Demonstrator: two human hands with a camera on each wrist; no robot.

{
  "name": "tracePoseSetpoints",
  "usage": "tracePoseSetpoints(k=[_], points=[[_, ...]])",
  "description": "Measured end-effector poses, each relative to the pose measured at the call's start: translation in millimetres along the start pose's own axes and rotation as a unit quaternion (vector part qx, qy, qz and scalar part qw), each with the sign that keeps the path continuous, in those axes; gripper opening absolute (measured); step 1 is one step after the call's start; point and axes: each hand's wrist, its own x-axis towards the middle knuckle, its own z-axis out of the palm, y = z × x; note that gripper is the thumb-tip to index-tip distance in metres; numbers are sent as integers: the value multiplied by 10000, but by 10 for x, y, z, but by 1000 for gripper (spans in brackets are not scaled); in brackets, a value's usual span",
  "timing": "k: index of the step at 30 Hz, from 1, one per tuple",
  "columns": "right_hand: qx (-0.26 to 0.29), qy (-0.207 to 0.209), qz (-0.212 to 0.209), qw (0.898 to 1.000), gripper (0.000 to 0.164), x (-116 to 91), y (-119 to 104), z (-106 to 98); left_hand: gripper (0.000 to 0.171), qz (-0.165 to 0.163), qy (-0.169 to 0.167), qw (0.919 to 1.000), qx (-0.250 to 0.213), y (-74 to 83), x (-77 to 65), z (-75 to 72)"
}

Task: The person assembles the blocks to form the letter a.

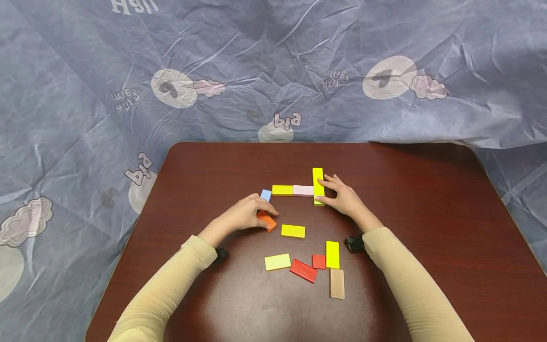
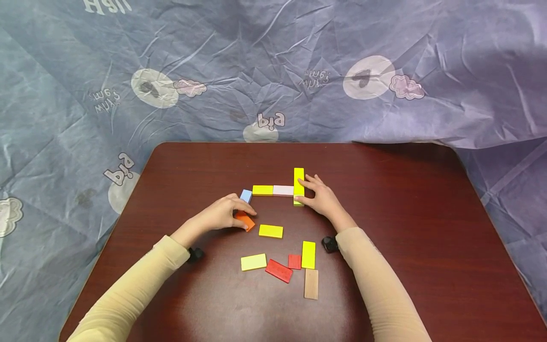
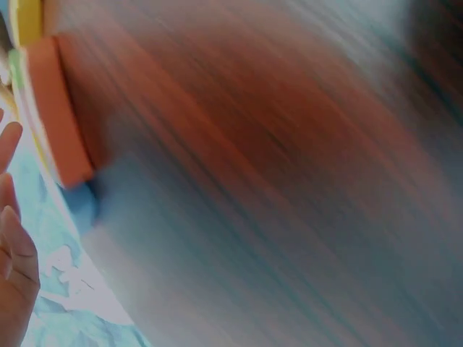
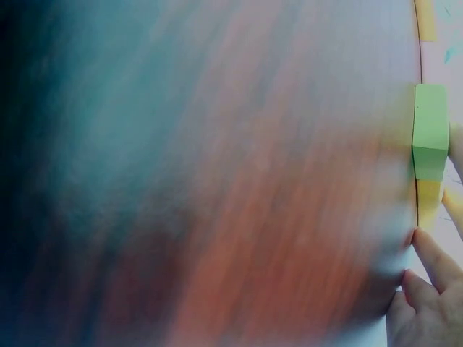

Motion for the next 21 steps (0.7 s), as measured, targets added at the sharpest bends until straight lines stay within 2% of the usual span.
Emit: tracePoseSetpoints(k=[3,6,8,13,21], points=[[0,-12,1,10000,68,-1,13,8,36,240,84,9996,104,129,57,69],[5,-15,37,10000,69,-8,28,5,37,601,99,9969,492,269,128,172],[19,-19,57,10000,69,-12,35,2,37,721,144,9943,776,337,168,245],[10,-28,31,10000,69,-5,30,4,34,614,331,9901,1216,404,188,341],[-11,-65,5,10000,68,11,-7,-1,30,466,362,9902,1266,351,98,325]])
